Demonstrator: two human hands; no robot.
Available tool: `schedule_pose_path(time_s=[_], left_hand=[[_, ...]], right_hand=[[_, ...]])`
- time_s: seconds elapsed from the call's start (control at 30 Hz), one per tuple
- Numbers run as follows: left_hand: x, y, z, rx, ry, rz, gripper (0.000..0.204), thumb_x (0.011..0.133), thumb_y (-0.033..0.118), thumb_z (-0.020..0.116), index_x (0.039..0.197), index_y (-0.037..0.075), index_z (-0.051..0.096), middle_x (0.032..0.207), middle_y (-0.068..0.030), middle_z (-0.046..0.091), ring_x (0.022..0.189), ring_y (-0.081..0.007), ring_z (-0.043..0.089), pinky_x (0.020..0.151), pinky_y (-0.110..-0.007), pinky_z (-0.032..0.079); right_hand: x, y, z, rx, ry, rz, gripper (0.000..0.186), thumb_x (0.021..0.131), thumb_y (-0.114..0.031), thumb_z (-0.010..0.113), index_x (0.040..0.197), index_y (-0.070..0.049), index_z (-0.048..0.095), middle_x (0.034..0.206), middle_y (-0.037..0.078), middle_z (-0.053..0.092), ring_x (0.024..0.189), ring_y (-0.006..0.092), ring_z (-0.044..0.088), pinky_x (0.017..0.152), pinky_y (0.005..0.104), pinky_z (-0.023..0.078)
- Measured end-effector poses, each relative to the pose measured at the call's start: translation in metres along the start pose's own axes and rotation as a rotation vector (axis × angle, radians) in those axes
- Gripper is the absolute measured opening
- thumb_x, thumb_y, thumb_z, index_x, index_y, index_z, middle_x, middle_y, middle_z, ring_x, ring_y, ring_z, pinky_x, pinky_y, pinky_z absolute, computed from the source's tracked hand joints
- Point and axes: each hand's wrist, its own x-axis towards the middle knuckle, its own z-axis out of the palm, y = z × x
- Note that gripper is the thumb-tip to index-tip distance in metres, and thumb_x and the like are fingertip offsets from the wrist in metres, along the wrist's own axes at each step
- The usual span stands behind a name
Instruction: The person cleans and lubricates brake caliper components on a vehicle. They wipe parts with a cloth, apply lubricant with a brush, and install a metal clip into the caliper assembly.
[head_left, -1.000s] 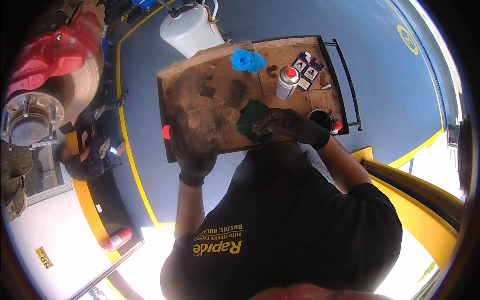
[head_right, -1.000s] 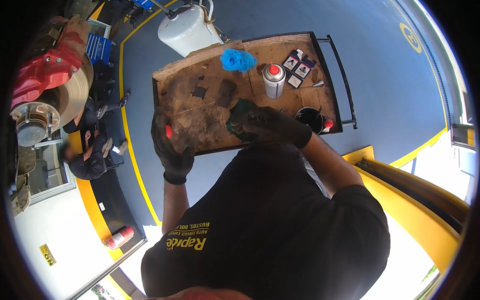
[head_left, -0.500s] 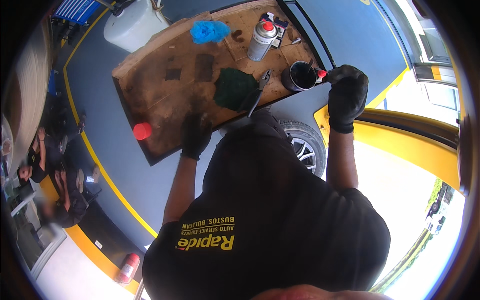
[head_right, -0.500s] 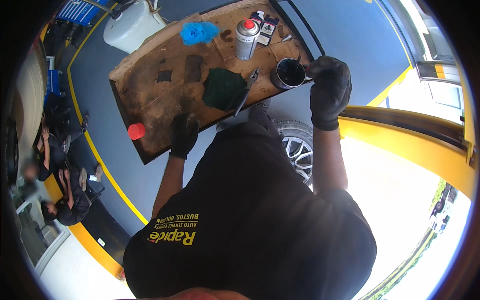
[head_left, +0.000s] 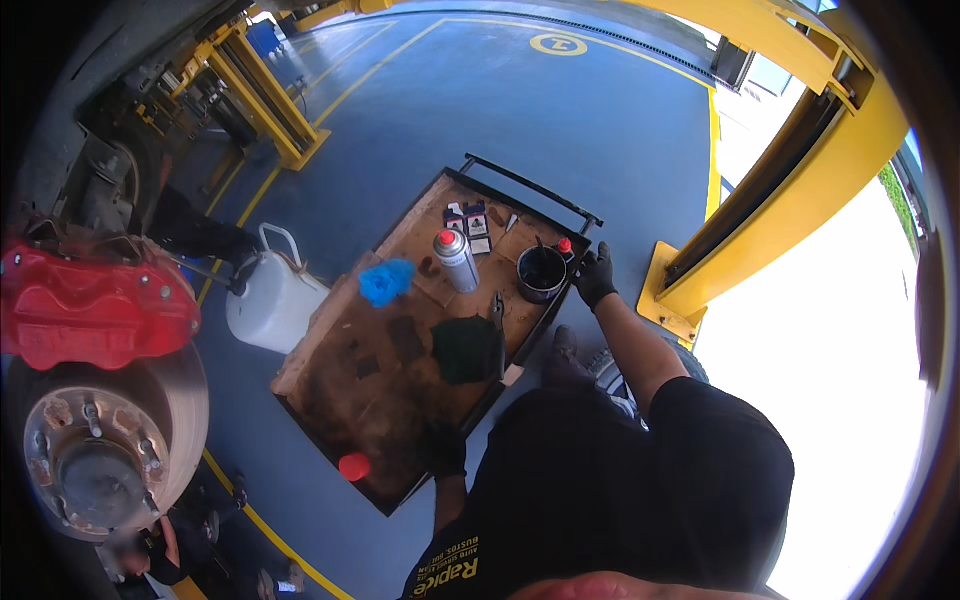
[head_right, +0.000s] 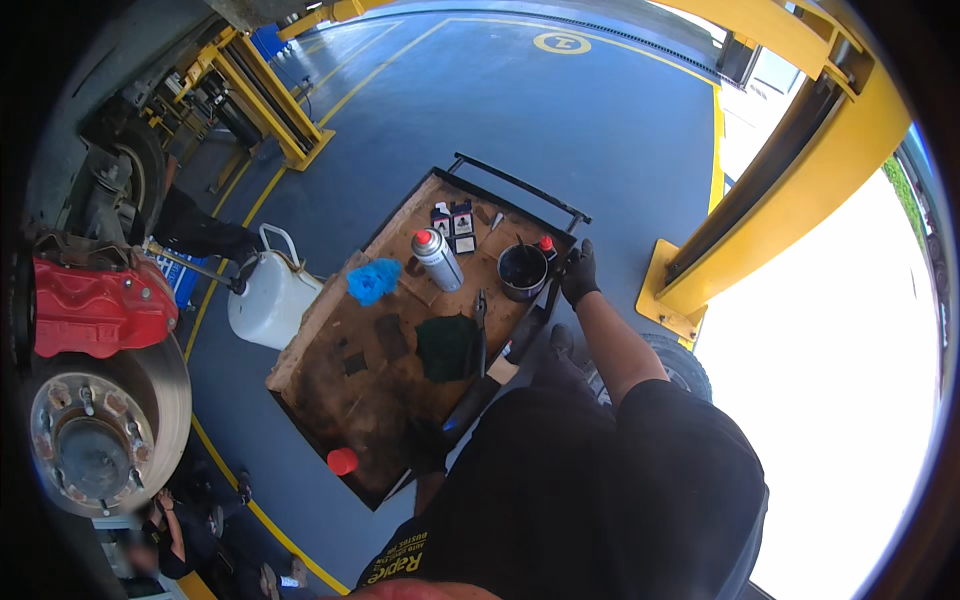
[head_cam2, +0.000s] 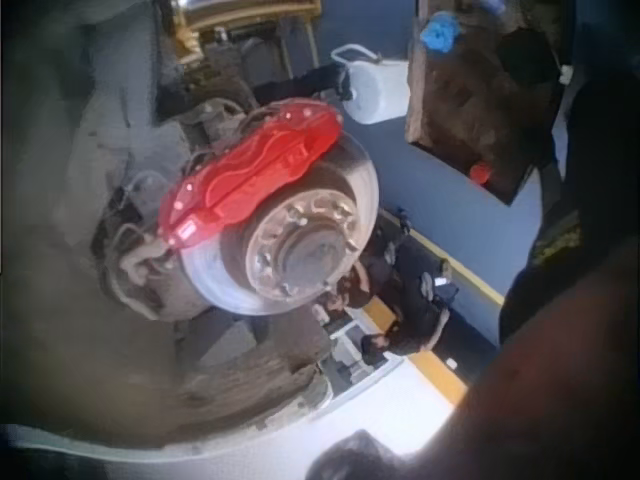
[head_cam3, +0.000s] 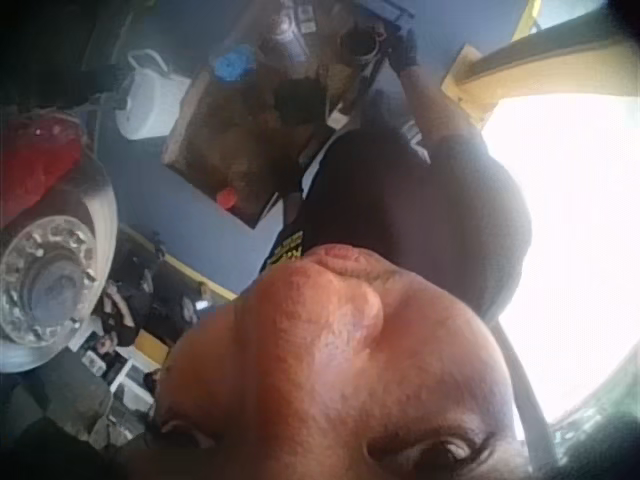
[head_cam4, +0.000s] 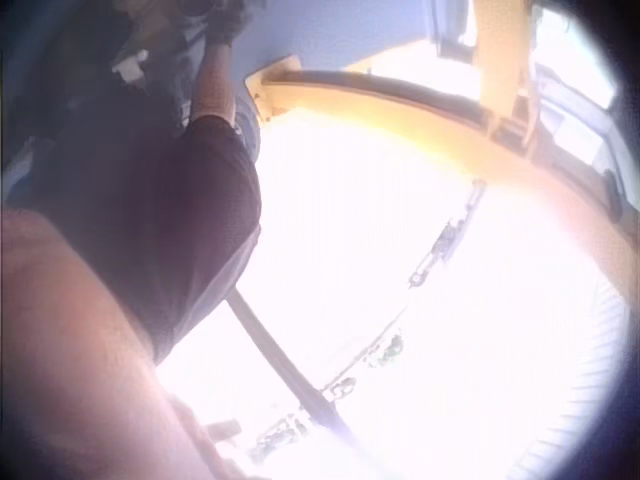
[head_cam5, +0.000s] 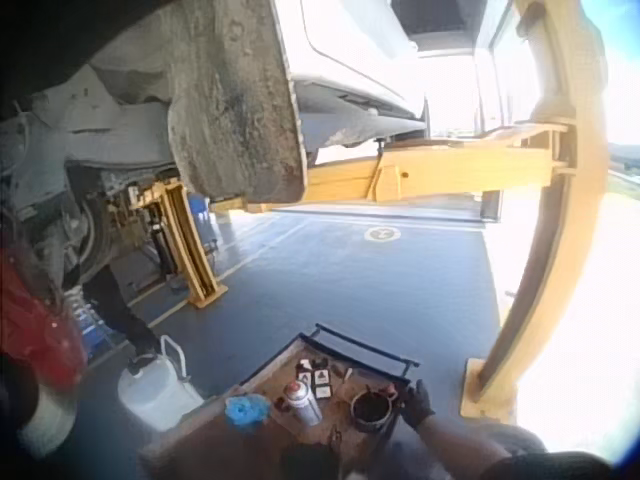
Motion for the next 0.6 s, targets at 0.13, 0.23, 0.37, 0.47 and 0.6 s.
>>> schedule_pose_path(time_s=[0.13, 0.23, 0.37, 0.47, 0.6], left_hand=[[0.000, -0.002, 0.009, -0.089, -0.134, -0.138, 0.038, 0.101, 0.036, 0.049, 0.112, 0.005, 0.069, 0.090, -0.0217, 0.073, 0.079, -0.0434, 0.070, 0.072, -0.053, 0.057], [0.013, 0.007, 0.034, -0.075, -0.150, -0.054, 0.040, 0.102, 0.035, 0.048, 0.121, 0.005, 0.067, 0.099, -0.0224, 0.073, 0.087, -0.0422, 0.070, 0.078, -0.053, 0.057], [-0.005, -0.013, 0.065, 0.086, -0.243, 0.125, 0.039, 0.103, 0.032, 0.047, 0.124, 0.004, 0.066, 0.118, -0.0238, 0.069, 0.106, -0.0399, 0.068, 0.091, -0.051, 0.055], [0.007, 0.020, 0.051, -0.104, -0.406, -0.176, 0.038, 0.103, 0.029, 0.048, 0.123, 0.004, 0.067, 0.129, -0.0231, 0.064, 0.117, -0.0392, 0.063, 0.098, -0.051, 0.052], [-0.025, -0.030, 0.092, 0.104, -0.407, -0.035, 0.036, 0.100, 0.030, 0.049, 0.119, 0.006, 0.069, 0.113, -0.0221, 0.071, 0.104, -0.0422, 0.068, 0.090, -0.053, 0.054]], right_hand=[[-0.025, -0.027, 0.035, -0.313, 0.117, 0.084, 0.053, 0.104, -0.055, 0.045, 0.131, -0.012, 0.061, 0.132, 0.004, 0.062, 0.123, 0.0228, 0.052, 0.102, 0.0508, 0.042], [-0.008, -0.084, 0.022, -0.613, 0.076, -0.269, 0.045, 0.103, -0.042, 0.058, 0.132, -0.009, 0.063, 0.123, 0.005, 0.066, 0.112, 0.0180, 0.059, 0.095, 0.0394, 0.048], [-0.074, -0.196, 0.085, -0.677, -0.131, -0.801, 0.034, 0.102, -0.022, 0.064, 0.130, -0.003, 0.065, 0.112, 0.007, 0.071, 0.101, 0.0142, 0.065, 0.088, 0.0277, 0.052], [-0.173, -0.340, 0.134, -0.935, -0.188, -1.474, 0.027, 0.100, -0.010, 0.066, 0.125, -0.002, 0.067, 0.112, 0.009, 0.073, 0.099, 0.0164, 0.068, 0.086, 0.0305, 0.054], [-0.225, -0.460, 0.186, -1.151, 0.059, -1.965, 0.023, 0.096, -0.010, 0.070, 0.119, -0.011, 0.072, 0.106, 0.008, 0.074, 0.096, 0.0208, 0.071, 0.084, 0.0326, 0.056]])
